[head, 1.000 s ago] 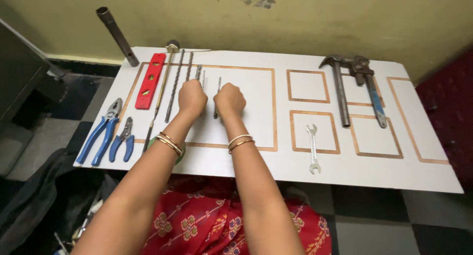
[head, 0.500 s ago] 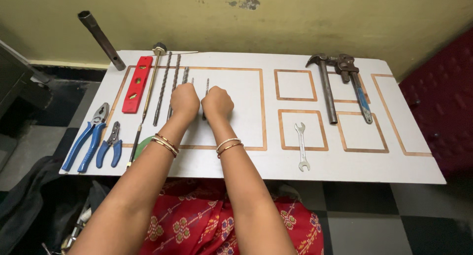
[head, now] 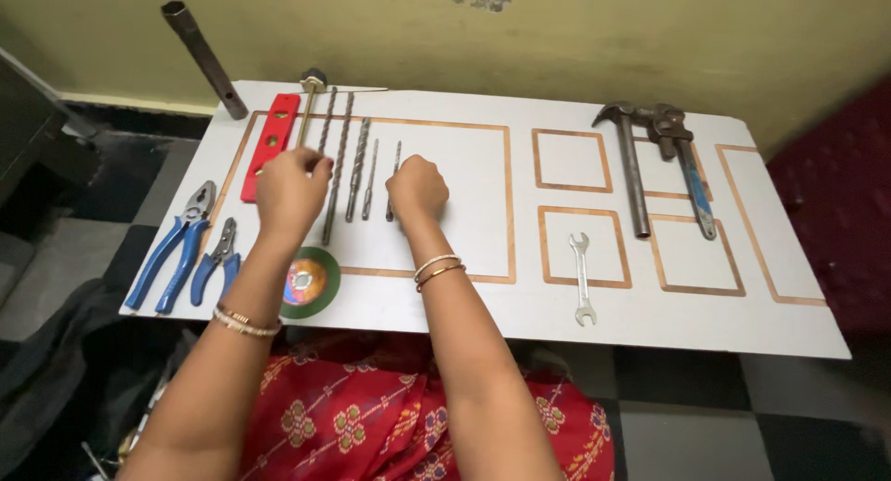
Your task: The person wipes several metal tools with a cloth and places them on a white table. The person handles a pipe wrench, multiple drill bits, and a wrench, cleaning each one individually before arranging them on the table.
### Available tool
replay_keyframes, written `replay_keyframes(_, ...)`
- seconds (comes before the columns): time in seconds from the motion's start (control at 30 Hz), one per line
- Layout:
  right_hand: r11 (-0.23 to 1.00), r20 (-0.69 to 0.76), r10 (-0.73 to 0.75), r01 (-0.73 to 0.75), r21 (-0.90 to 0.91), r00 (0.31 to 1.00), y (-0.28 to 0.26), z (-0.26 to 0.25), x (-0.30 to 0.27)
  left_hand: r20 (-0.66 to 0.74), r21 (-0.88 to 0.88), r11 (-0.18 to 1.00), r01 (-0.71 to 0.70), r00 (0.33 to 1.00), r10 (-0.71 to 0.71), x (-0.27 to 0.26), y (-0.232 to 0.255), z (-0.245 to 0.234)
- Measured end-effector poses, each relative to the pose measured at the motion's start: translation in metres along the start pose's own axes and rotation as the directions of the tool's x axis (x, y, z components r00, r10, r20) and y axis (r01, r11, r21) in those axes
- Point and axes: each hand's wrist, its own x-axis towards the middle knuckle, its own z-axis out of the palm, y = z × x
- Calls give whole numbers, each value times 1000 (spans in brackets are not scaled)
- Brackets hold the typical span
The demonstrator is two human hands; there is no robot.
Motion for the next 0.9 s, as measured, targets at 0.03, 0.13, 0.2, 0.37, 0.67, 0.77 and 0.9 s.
replay_keyframes(0.03,1000,17,21,-21,3,1000,-3,0,-1,15,-31,1000,2,1000,-1,-9,-4,-10)
replay_keyframes(0.13,998,16,61,-61,16,998,-10,-3,-4,78,-93,988,121,990,-114,-34,-11,-29)
replay_keyframes(0.2,998,22,59,-59,29,998,-12,-5,-6,130,-141,959,245,965,-228,-52,-20,-37)
replay_keyframes(0.37,998,38,35,-37,48,999,-10,-3,-8,180,-388,868,309,949,-257,-87,-50,-46)
replay_keyframes(0.67,998,7,7,-7,58,1000,-6,4,-7,252,-497,744,448,894,-370,-113,-98,-45)
replay_keyframes(0.77,998,15,8,-9,61,1000,-7,4,-5,236,-536,735,416,910,-342,-115,-104,-49)
replay_keyframes(0.9,997,18,8,-9,72,1000,-7,3,-6,225,-575,710,407,913,-341,-117,-100,-57)
